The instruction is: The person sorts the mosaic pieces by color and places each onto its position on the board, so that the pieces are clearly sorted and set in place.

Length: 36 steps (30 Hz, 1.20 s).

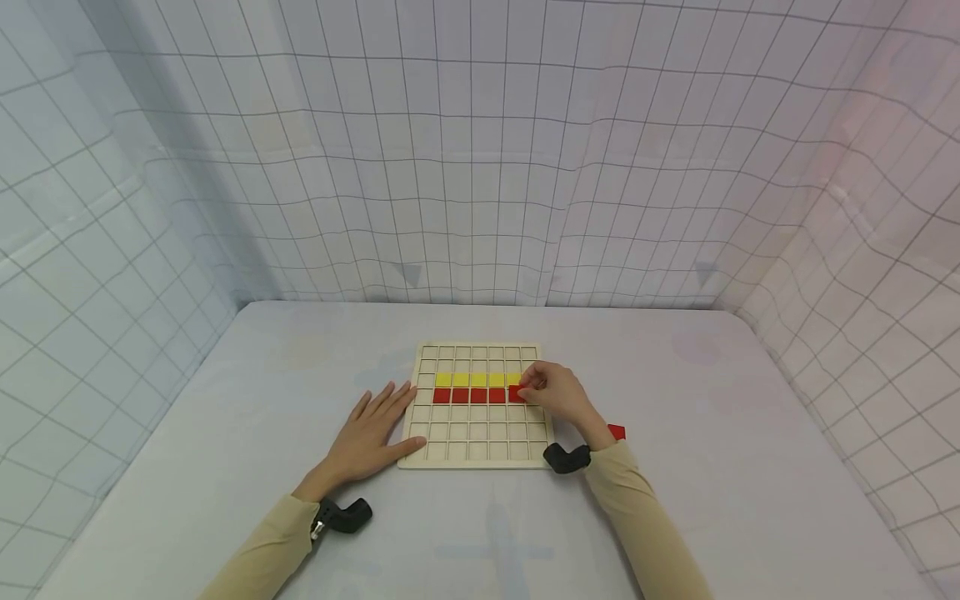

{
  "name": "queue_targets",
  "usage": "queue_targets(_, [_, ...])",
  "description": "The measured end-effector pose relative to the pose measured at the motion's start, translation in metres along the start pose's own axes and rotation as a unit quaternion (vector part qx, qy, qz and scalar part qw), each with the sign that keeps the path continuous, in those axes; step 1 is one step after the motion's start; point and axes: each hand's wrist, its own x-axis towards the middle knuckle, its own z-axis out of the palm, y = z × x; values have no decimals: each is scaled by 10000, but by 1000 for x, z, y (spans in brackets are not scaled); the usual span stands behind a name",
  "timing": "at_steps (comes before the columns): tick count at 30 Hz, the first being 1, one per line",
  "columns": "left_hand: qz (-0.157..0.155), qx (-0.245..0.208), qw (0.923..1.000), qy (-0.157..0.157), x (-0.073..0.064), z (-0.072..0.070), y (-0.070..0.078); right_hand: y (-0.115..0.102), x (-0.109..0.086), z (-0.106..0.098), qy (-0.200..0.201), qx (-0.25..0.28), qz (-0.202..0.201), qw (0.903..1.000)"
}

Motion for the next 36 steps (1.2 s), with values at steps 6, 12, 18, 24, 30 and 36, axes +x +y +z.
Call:
queue_targets(6, [10, 5, 10000, 28, 1, 1, 0, -1, 1, 0, -46, -39, 55, 10000])
queue_targets(12, [-7, 30, 10000, 33, 1, 1, 0, -3, 2, 0, -124, -151, 29, 9998])
queue_targets(18, [0, 29, 10000, 50, 1, 1, -1, -3, 2, 0, -130, -391, 102, 9991])
queue_targets(24, [3, 31, 10000, 46, 1, 2, -1, -5, 2, 0, -85, -499, 107, 9987])
queue_targets(30, [6, 18, 10000, 73, 1, 3, -1, -3, 3, 2, -15, -565, 114, 9983])
queue_targets(36, [22, 8, 10000, 72, 1, 2, -1, -2, 4, 3, 6, -565, 133, 9983])
